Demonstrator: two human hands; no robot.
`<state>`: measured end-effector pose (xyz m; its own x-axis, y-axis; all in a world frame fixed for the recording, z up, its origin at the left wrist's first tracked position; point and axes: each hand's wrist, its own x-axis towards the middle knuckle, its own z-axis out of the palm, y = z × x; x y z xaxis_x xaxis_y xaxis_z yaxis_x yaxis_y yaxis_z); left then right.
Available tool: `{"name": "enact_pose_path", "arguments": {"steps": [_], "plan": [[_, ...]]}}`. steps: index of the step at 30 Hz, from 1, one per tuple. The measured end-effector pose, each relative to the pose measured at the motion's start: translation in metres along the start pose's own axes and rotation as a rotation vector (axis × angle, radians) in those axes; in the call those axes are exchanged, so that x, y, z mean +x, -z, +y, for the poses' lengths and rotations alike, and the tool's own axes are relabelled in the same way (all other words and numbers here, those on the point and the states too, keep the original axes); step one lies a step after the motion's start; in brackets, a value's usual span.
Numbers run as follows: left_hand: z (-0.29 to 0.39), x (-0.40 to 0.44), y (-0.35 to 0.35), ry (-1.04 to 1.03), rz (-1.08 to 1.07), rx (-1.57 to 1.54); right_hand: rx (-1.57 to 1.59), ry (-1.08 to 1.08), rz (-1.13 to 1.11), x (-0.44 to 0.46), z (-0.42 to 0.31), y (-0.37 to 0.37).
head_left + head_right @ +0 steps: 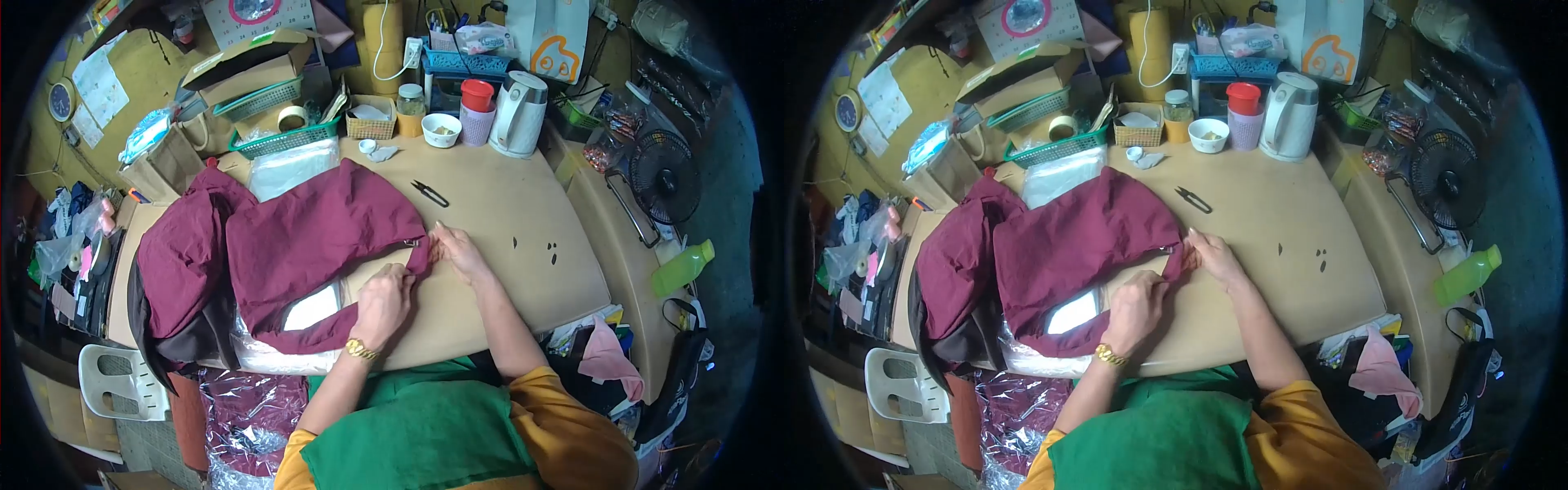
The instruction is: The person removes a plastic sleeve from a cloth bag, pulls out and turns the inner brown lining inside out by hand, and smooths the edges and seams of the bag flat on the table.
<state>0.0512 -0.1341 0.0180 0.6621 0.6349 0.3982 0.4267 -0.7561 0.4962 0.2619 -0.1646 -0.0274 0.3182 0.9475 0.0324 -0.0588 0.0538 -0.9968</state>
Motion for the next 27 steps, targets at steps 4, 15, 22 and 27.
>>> {"name": "enact_pose_path", "arguments": {"steps": [4, 15, 22, 27], "plan": [[0.006, 0.004, 0.03, 0.139, 0.145, -0.393, 0.175, -0.37, -0.166, -0.018, -0.021, 0.007], [0.033, 0.003, 0.054, 0.11, 0.115, -0.104, 0.045, 0.11, -0.142, -0.017, -0.005, -0.045], [-0.005, 0.01, 0.041, 0.329, -0.001, -0.445, 0.365, 0.122, -0.077, -0.025, -0.02, -0.047], [-0.012, 0.008, 0.041, 0.335, 0.036, -0.578, 0.528, -0.16, -0.406, -0.028, -0.018, -0.043]]}}
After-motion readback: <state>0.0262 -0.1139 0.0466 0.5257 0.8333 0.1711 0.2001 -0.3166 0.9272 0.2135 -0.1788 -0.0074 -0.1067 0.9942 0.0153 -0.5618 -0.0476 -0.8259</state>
